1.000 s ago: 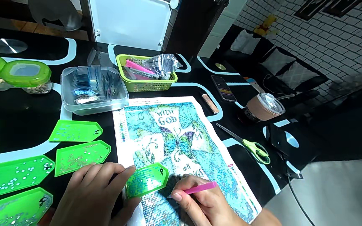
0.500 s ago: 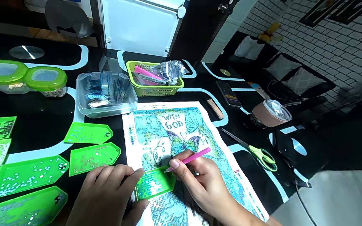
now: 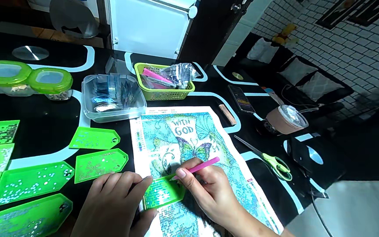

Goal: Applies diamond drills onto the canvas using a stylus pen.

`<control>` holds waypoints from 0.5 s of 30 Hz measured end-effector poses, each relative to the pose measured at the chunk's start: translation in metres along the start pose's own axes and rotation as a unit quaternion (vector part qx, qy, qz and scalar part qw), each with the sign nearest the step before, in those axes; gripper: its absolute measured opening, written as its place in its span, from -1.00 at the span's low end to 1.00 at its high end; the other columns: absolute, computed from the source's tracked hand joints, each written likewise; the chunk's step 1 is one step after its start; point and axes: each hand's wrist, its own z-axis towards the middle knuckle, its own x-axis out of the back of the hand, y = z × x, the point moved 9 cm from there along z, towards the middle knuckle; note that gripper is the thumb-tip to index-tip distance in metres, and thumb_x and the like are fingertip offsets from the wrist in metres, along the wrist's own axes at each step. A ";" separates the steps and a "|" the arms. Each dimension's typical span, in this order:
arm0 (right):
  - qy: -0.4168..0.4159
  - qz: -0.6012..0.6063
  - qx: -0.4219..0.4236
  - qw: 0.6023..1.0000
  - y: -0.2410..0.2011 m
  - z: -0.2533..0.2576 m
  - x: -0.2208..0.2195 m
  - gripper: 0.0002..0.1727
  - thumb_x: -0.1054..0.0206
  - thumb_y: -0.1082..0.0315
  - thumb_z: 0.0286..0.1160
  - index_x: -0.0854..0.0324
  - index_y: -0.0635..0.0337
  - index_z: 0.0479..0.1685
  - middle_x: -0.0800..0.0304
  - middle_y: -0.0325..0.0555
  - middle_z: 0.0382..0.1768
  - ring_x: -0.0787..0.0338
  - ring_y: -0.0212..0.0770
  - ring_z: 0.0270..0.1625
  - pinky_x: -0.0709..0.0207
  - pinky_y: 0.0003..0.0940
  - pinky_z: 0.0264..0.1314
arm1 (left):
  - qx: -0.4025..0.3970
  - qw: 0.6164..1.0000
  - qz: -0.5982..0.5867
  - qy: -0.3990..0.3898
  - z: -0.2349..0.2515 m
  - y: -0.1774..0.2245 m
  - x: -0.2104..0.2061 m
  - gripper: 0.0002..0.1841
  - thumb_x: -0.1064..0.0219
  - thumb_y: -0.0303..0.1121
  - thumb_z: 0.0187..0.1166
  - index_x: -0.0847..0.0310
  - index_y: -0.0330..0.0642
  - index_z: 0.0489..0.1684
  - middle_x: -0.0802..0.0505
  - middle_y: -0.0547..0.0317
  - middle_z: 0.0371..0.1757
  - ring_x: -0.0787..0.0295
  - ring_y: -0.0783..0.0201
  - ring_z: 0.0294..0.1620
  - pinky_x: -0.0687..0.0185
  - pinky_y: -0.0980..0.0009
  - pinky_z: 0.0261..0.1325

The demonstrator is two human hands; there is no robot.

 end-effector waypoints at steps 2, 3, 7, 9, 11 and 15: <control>-0.005 0.003 0.001 1.000 0.000 0.000 -0.003 -0.71 -0.21 0.26 0.80 -0.72 0.30 -0.15 -0.82 -0.19 -0.34 -0.77 -0.52 -0.30 -0.69 -0.59 -0.18 | 0.000 1.000 0.002 0.002 0.000 0.000 0.000 -0.48 -0.30 0.13 0.53 -0.78 0.02 0.29 -0.84 0.02 0.00 -0.74 -0.06 0.00 -0.42 -0.09 0.22; -0.007 0.004 0.002 1.000 0.000 0.000 -0.004 -0.72 -0.21 0.26 0.80 -0.72 0.30 -0.15 -0.82 -0.19 -0.35 -0.77 -0.51 -0.30 -0.68 -0.59 -0.18 | 0.000 1.000 0.002 0.001 0.000 0.000 0.000 -0.48 -0.30 0.13 0.53 -0.78 0.02 0.30 -0.83 0.01 0.00 -0.74 -0.06 0.01 -0.41 -0.09 0.23; -0.015 0.004 0.004 1.000 -0.001 0.001 -0.007 -0.72 -0.21 0.27 0.80 -0.71 0.30 -0.15 -0.82 -0.18 -0.36 -0.77 -0.50 -0.30 -0.69 -0.59 -0.18 | -0.003 1.000 0.000 0.005 -0.001 0.000 0.000 -0.48 -0.30 0.13 0.54 -0.78 0.02 0.29 -0.83 0.02 -0.01 -0.74 -0.06 0.01 -0.41 -0.09 0.23; -0.017 0.002 0.002 1.000 -0.001 0.001 -0.007 -0.72 -0.21 0.27 0.80 -0.71 0.30 -0.15 -0.82 -0.17 -0.35 -0.77 -0.51 -0.29 -0.68 -0.59 -0.17 | -0.005 1.000 0.005 0.013 -0.001 0.000 0.000 -0.48 -0.29 0.13 0.54 -0.79 0.02 0.28 -0.84 0.03 -0.01 -0.74 -0.06 0.01 -0.43 -0.08 0.22; -0.018 -0.002 0.002 1.000 -0.001 0.000 -0.008 -0.71 -0.21 0.26 0.80 -0.71 0.31 -0.14 -0.82 -0.17 -0.34 -0.78 -0.51 -0.29 -0.69 -0.59 -0.17 | -0.007 1.000 0.011 0.020 -0.001 0.001 0.000 -0.48 -0.28 0.15 0.53 -0.79 0.03 0.27 -0.84 0.04 -0.03 -0.74 -0.05 -0.01 -0.43 -0.07 0.21; -0.012 0.010 0.002 1.000 -0.001 0.001 -0.006 -0.71 -0.20 0.26 0.81 -0.71 0.31 -0.14 -0.83 -0.17 -0.33 -0.81 -0.49 -0.28 -0.72 -0.57 -0.15 | -0.007 1.000 0.014 0.020 -0.001 0.001 0.000 -0.48 -0.28 0.15 0.53 -0.79 0.04 0.27 -0.83 0.05 -0.03 -0.74 -0.03 0.00 -0.42 -0.07 0.23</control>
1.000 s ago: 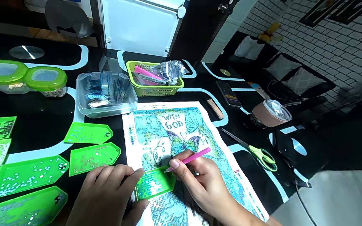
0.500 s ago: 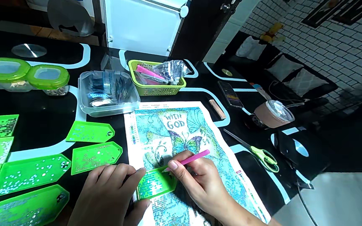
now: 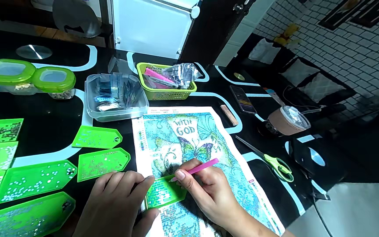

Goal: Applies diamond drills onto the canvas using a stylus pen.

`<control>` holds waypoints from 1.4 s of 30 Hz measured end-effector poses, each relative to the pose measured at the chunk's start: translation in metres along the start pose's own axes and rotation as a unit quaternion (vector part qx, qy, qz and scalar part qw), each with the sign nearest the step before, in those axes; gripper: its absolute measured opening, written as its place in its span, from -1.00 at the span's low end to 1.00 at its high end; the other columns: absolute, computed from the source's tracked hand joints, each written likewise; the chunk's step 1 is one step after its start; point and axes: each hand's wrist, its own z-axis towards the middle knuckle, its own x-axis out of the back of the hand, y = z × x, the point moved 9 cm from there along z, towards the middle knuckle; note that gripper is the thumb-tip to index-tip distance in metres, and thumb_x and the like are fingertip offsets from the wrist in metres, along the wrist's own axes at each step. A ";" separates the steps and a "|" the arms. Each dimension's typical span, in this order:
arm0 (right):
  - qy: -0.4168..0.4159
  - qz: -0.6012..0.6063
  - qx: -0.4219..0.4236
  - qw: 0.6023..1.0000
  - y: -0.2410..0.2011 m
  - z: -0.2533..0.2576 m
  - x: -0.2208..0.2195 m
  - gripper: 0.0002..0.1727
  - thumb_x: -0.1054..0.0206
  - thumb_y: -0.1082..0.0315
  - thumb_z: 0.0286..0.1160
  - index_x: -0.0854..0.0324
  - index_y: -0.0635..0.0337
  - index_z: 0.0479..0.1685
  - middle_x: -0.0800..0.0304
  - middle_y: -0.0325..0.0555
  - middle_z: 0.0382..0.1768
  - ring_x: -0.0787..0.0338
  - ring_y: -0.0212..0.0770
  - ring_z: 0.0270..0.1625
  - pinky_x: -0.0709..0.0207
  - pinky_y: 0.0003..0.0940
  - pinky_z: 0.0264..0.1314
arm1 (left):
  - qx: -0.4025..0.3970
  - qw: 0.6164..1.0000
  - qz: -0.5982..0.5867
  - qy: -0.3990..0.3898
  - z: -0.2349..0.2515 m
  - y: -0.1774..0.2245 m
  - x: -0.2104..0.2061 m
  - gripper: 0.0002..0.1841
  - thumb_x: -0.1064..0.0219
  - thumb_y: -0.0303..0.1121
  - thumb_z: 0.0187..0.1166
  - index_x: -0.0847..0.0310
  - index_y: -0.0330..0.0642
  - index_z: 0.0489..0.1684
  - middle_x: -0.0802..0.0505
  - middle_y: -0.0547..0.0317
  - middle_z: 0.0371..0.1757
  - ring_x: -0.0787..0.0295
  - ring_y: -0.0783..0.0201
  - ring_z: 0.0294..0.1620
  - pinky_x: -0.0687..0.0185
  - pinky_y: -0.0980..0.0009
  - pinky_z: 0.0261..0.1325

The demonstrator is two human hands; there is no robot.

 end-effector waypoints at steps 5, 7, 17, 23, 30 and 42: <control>0.014 0.069 -0.029 0.997 0.002 -0.004 0.007 -0.72 -0.18 0.29 0.82 -0.69 0.31 -0.14 -0.82 -0.21 -0.34 -0.81 -0.49 -0.29 -0.74 -0.57 -0.20 | 0.002 1.000 -0.003 -0.010 0.000 0.000 0.000 -0.48 -0.29 0.14 0.53 -0.79 0.02 0.28 -0.84 0.03 -0.01 -0.74 -0.05 0.00 -0.43 -0.08 0.22; 0.021 0.124 -0.060 0.990 0.003 -0.012 0.012 -0.73 -0.16 0.27 0.84 -0.66 0.27 -0.11 -0.81 -0.26 -0.33 -0.80 -0.50 -0.29 -0.73 -0.57 -0.22 | 0.004 1.000 -0.010 -0.018 0.001 0.000 0.000 -0.48 -0.31 0.13 0.53 -0.78 0.01 0.30 -0.83 0.01 0.00 -0.74 -0.07 0.01 -0.41 -0.09 0.22; 0.030 0.110 -0.046 0.992 0.012 -0.050 0.014 -0.74 -0.14 0.27 0.85 -0.60 0.26 -0.15 -0.68 -0.27 -0.45 -0.66 -0.57 -0.41 -0.57 -0.65 -0.34 | 0.004 0.999 -0.014 -0.033 0.001 -0.001 -0.001 -0.46 -0.31 0.15 0.55 -0.77 0.00 0.32 -0.84 -0.04 0.04 -0.74 -0.11 0.02 -0.41 -0.13 0.23; 0.029 0.097 -0.032 0.994 0.012 -0.050 0.014 -0.73 -0.13 0.26 0.86 -0.60 0.27 -0.16 -0.67 -0.23 -0.45 -0.65 -0.56 -0.43 -0.56 -0.65 -0.36 | 0.008 0.999 -0.025 -0.040 0.001 -0.001 -0.001 -0.46 -0.32 0.14 0.55 -0.77 -0.01 0.33 -0.84 -0.06 0.04 -0.73 -0.13 0.02 -0.40 -0.15 0.22; 0.020 0.057 -0.015 0.998 0.008 -0.050 0.013 -0.72 -0.13 0.26 0.85 -0.60 0.30 -0.15 -0.66 -0.19 -0.47 -0.64 -0.55 -0.44 -0.54 -0.66 -0.37 | 0.008 0.999 -0.025 -0.037 0.001 -0.001 0.000 -0.47 -0.32 0.13 0.55 -0.78 -0.02 0.31 -0.84 -0.07 0.03 -0.74 -0.14 0.02 -0.41 -0.16 0.22; 0.010 -0.119 0.058 0.991 -0.028 -0.060 0.007 -0.74 -0.21 0.28 0.79 -0.66 0.27 -0.21 -0.70 -0.05 -0.39 -0.72 -0.32 -0.26 -0.59 -0.62 -0.12 | 0.007 0.999 -0.029 -0.039 0.001 -0.001 0.000 -0.45 -0.31 0.14 0.55 -0.77 -0.04 0.33 -0.85 -0.09 0.05 -0.75 -0.17 0.03 -0.43 -0.18 0.22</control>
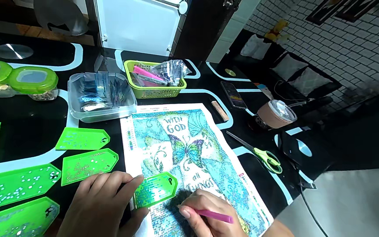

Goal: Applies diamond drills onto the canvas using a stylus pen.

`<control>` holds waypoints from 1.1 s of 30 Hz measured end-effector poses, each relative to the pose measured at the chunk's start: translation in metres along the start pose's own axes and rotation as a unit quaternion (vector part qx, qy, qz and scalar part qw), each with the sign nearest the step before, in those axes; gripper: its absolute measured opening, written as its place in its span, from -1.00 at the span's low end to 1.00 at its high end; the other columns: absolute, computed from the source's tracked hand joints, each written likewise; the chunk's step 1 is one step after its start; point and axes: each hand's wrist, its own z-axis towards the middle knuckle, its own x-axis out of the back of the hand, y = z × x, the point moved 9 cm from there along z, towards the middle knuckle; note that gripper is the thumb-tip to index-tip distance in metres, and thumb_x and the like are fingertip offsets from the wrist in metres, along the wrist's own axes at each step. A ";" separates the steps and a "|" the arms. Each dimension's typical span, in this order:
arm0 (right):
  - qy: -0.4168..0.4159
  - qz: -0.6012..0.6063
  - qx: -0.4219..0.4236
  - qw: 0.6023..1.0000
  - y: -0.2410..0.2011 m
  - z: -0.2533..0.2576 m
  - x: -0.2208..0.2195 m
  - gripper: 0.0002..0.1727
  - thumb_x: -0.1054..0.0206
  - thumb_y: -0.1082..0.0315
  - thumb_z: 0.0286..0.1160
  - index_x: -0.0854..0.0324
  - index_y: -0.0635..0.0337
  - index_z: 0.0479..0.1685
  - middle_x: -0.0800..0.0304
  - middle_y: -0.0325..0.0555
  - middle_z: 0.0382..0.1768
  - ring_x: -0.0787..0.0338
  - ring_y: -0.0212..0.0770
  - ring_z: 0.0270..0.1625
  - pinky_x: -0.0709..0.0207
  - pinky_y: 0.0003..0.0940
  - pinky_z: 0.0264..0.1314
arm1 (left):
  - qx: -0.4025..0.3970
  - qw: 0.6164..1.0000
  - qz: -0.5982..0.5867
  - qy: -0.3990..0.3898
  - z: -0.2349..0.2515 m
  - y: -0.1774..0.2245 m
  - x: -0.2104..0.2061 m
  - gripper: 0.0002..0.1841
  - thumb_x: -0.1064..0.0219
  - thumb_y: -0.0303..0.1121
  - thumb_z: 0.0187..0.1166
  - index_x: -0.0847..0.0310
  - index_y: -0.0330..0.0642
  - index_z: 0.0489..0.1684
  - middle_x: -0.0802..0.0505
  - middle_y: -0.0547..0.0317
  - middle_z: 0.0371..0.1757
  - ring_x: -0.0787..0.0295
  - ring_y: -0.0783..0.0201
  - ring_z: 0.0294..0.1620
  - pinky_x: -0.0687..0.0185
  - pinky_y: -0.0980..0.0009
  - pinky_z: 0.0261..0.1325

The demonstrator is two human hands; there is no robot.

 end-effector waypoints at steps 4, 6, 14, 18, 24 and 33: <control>-0.013 0.125 -0.070 0.990 0.018 0.007 0.006 -0.72 -0.22 0.28 0.80 -0.69 0.32 -0.16 -0.79 -0.08 -0.35 -0.75 -0.45 -0.32 -0.64 -0.59 -0.22 | -0.001 1.000 0.003 -0.002 0.000 0.000 0.000 -0.45 -0.30 0.15 0.56 -0.77 -0.03 0.33 -0.85 -0.08 0.06 -0.74 -0.15 0.06 -0.42 -0.17 0.24; 0.014 0.172 -0.090 0.981 0.030 0.017 0.013 -0.72 -0.17 0.26 0.84 -0.67 0.29 -0.12 -0.79 -0.20 -0.37 -0.74 -0.53 -0.35 -0.65 -0.60 -0.28 | -0.002 1.000 0.004 -0.003 0.000 0.000 -0.001 -0.45 -0.31 0.14 0.56 -0.77 -0.03 0.32 -0.84 -0.08 0.04 -0.74 -0.15 0.04 -0.41 -0.16 0.23; 0.039 0.106 -0.089 0.990 0.038 0.043 0.006 -0.74 -0.20 0.30 0.79 -0.70 0.29 -0.18 -0.80 -0.23 -0.38 -0.75 -0.56 -0.34 -0.66 -0.65 -0.26 | 0.005 1.000 -0.002 -0.008 0.000 0.000 0.000 -0.47 -0.34 0.12 0.54 -0.76 -0.02 0.33 -0.83 -0.09 0.05 -0.74 -0.16 0.04 -0.40 -0.17 0.25; 0.030 0.088 -0.090 0.992 0.040 0.043 0.003 -0.72 -0.20 0.30 0.79 -0.71 0.29 -0.20 -0.80 -0.22 -0.39 -0.74 -0.56 -0.35 -0.65 -0.65 -0.26 | 0.004 1.000 0.001 -0.003 -0.001 0.000 0.000 -0.47 -0.33 0.12 0.55 -0.77 -0.03 0.32 -0.84 -0.08 0.05 -0.74 -0.15 0.03 -0.41 -0.16 0.25; 0.028 0.075 -0.090 0.993 0.041 0.042 0.002 -0.71 -0.20 0.27 0.80 -0.72 0.27 -0.20 -0.81 -0.23 -0.38 -0.75 -0.55 -0.34 -0.66 -0.65 -0.24 | 0.003 1.000 0.007 0.004 -0.001 0.000 0.000 -0.47 -0.31 0.14 0.55 -0.77 0.00 0.32 -0.84 -0.05 0.04 -0.74 -0.12 0.02 -0.40 -0.14 0.24; 0.043 0.124 -0.112 0.985 0.046 0.040 0.006 -0.74 -0.20 0.29 0.80 -0.71 0.26 -0.20 -0.77 -0.27 -0.42 -0.73 -0.55 -0.38 -0.63 -0.65 -0.31 | 0.004 1.000 0.008 0.005 0.000 0.001 0.000 -0.48 -0.34 0.12 0.53 -0.77 0.01 0.31 -0.83 -0.03 0.04 -0.73 -0.11 0.03 -0.41 -0.14 0.25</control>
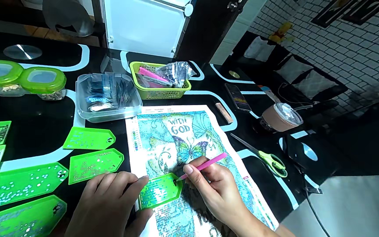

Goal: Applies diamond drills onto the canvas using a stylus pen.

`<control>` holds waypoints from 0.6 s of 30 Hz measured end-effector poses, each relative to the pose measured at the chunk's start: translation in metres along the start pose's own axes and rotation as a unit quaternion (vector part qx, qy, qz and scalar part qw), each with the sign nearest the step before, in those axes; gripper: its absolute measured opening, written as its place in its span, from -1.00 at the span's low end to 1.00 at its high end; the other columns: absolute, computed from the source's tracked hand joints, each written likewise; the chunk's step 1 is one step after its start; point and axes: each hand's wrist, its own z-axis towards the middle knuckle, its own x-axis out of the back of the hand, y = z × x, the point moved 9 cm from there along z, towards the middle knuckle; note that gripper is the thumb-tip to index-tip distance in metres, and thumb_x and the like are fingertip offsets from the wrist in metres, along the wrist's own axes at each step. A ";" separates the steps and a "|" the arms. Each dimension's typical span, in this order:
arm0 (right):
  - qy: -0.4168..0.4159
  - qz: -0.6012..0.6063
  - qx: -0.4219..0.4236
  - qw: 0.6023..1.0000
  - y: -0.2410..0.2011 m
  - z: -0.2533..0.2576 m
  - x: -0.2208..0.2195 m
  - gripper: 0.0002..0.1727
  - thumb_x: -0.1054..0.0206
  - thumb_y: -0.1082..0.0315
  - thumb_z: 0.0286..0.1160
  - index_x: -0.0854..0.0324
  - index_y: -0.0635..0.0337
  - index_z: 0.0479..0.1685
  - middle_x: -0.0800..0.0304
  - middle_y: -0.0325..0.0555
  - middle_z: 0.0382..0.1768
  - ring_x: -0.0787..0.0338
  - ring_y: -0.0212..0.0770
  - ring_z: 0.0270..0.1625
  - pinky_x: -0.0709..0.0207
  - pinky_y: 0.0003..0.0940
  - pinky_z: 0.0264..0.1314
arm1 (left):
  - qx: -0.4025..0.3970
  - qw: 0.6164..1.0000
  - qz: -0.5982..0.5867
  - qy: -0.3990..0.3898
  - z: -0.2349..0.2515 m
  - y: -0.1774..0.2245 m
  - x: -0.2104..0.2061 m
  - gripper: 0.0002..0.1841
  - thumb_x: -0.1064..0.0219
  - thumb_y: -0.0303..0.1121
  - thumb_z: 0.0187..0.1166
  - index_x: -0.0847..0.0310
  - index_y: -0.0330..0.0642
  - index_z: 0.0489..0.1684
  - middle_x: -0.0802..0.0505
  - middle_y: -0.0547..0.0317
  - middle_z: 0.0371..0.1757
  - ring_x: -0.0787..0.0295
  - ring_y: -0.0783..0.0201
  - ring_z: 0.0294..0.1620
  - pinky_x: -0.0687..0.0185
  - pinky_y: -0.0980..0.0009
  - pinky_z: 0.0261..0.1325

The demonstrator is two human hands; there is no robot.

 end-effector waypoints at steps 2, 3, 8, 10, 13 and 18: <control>-0.005 -0.004 0.002 1.000 0.001 0.000 -0.002 -0.73 -0.20 0.30 0.79 -0.71 0.27 -0.20 -0.77 -0.26 -0.42 -0.72 -0.55 -0.38 -0.63 -0.65 -0.32 | -0.002 1.000 0.000 0.004 0.000 0.000 0.000 -0.48 -0.34 0.12 0.53 -0.78 0.00 0.31 -0.84 -0.03 0.02 -0.74 -0.12 0.01 -0.42 -0.15 0.23; -0.007 -0.008 0.004 1.000 0.001 0.000 -0.003 -0.73 -0.20 0.30 0.79 -0.72 0.27 -0.20 -0.78 -0.25 -0.41 -0.72 -0.55 -0.38 -0.63 -0.64 -0.32 | -0.001 1.000 0.001 0.005 0.000 0.000 0.000 -0.48 -0.34 0.13 0.53 -0.78 0.01 0.31 -0.83 -0.02 0.02 -0.73 -0.11 0.01 -0.41 -0.14 0.24; -0.013 0.015 0.005 1.000 -0.001 -0.001 -0.007 -0.74 -0.21 0.31 0.79 -0.70 0.29 -0.19 -0.77 -0.25 -0.41 -0.73 -0.55 -0.38 -0.63 -0.64 -0.31 | -0.002 1.000 0.002 0.004 0.000 0.000 -0.001 -0.47 -0.32 0.14 0.54 -0.78 0.01 0.31 -0.84 -0.01 0.02 -0.74 -0.09 0.03 -0.40 -0.13 0.26; -0.006 0.032 0.003 0.999 -0.001 0.000 -0.005 -0.75 -0.21 0.31 0.79 -0.71 0.28 -0.18 -0.79 -0.27 -0.39 -0.75 -0.54 -0.36 -0.66 -0.64 -0.28 | -0.005 1.000 0.006 0.010 0.000 0.000 -0.001 -0.47 -0.32 0.14 0.53 -0.79 0.01 0.29 -0.84 0.00 0.01 -0.74 -0.08 0.01 -0.40 -0.12 0.24; -0.002 0.030 0.009 0.999 -0.001 0.000 -0.004 -0.75 -0.21 0.31 0.79 -0.70 0.28 -0.19 -0.78 -0.27 -0.41 -0.74 -0.54 -0.37 -0.65 -0.63 -0.29 | -0.004 1.000 0.005 0.010 0.000 0.000 0.000 -0.48 -0.33 0.13 0.52 -0.79 0.00 0.29 -0.84 -0.01 0.01 -0.74 -0.09 0.01 -0.41 -0.12 0.24; -0.007 -0.016 0.030 0.999 -0.004 -0.001 -0.006 -0.74 -0.21 0.31 0.79 -0.70 0.29 -0.20 -0.78 -0.24 -0.40 -0.72 -0.56 -0.37 -0.63 -0.65 -0.28 | -0.004 1.000 0.009 0.014 -0.001 0.000 0.000 -0.48 -0.32 0.14 0.52 -0.79 0.02 0.29 -0.84 0.00 0.01 -0.75 -0.08 0.00 -0.41 -0.11 0.23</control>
